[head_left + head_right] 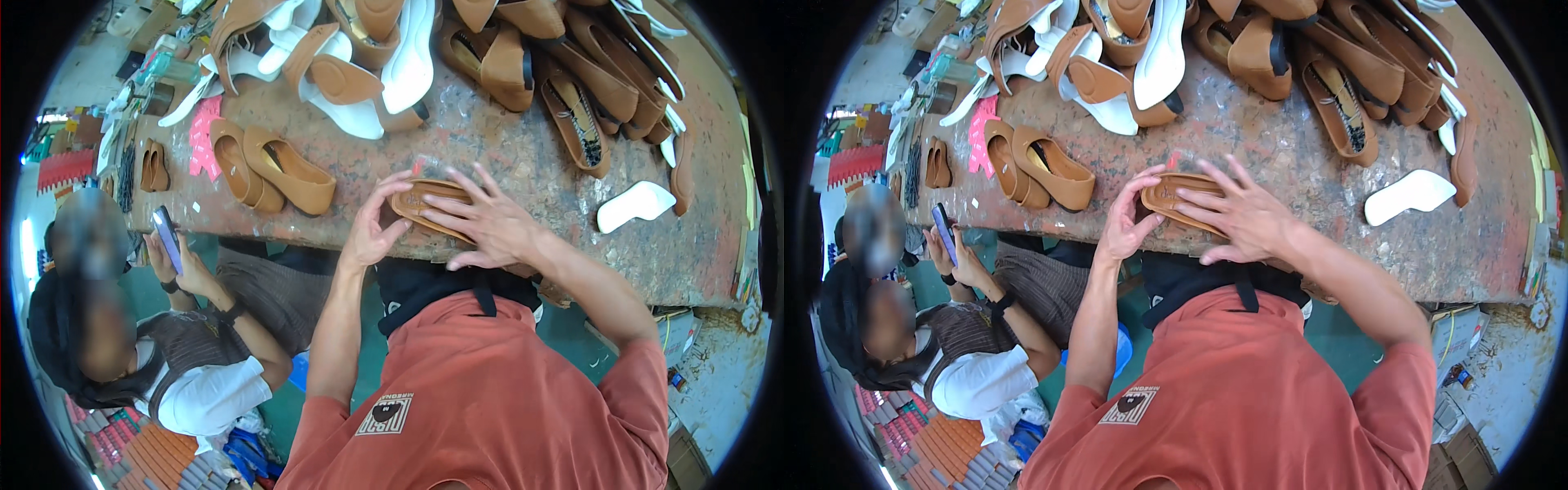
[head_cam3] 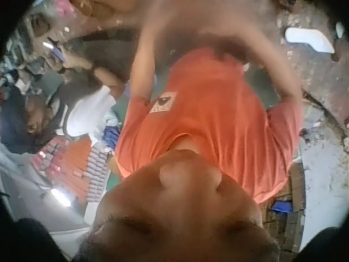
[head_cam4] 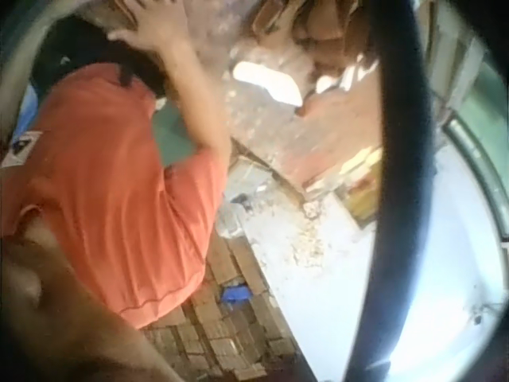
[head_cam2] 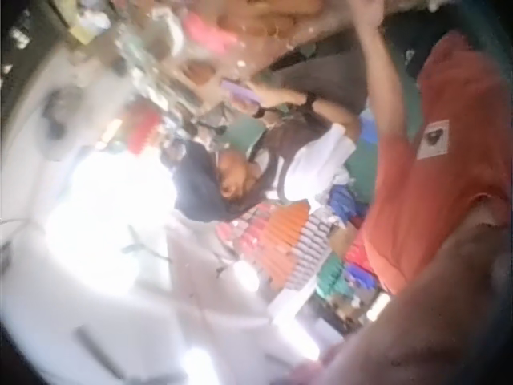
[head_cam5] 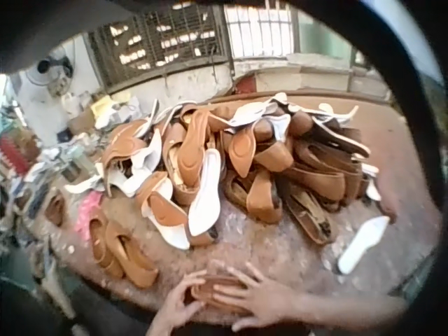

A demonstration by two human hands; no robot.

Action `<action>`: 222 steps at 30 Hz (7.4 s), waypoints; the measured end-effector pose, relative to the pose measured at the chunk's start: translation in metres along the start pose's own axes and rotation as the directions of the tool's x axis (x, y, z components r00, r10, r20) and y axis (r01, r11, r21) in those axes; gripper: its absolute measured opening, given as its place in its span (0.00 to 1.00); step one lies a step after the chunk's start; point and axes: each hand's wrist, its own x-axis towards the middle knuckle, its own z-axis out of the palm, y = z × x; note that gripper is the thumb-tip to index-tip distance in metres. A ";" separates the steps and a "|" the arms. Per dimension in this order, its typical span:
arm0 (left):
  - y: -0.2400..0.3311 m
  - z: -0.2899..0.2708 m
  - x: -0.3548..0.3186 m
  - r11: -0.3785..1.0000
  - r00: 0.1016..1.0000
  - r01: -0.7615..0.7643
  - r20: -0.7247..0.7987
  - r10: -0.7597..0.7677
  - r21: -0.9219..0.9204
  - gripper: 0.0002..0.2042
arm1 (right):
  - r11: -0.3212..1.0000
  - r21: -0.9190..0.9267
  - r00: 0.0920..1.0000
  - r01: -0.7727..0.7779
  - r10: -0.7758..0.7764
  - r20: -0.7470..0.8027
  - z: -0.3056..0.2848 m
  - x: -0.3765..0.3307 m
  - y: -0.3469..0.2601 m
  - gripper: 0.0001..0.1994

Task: The person picks up a blue bin containing shoe components and walks to a workbench. They repeatedly pick up shoe soles and white insoles, press them together by hand, and place the assembled pairs onto the table.

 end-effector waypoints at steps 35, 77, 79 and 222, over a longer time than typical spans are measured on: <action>0.009 -0.059 -0.095 0.785 0.562 0.400 -0.803 0.198 0.473 0.20 | 0.936 0.280 0.709 -0.214 0.346 -0.614 0.019 0.015 -0.061 0.08; 0.089 0.031 -0.023 0.791 0.946 0.318 -0.226 -0.231 0.523 0.33 | 0.978 0.197 0.997 -0.070 0.076 -0.021 -0.014 0.023 -0.003 0.14; 0.090 0.031 -0.023 0.778 0.944 0.326 -0.224 -0.241 0.538 0.34 | 0.983 0.167 0.997 -0.076 0.073 0.021 -0.017 0.026 -0.005 0.13; 0.000 -0.061 0.075 0.791 0.821 0.217 -0.545 0.169 0.573 0.18 | 0.660 0.703 0.707 -0.266 0.629 -0.323 -0.001 -0.024 0.008 0.13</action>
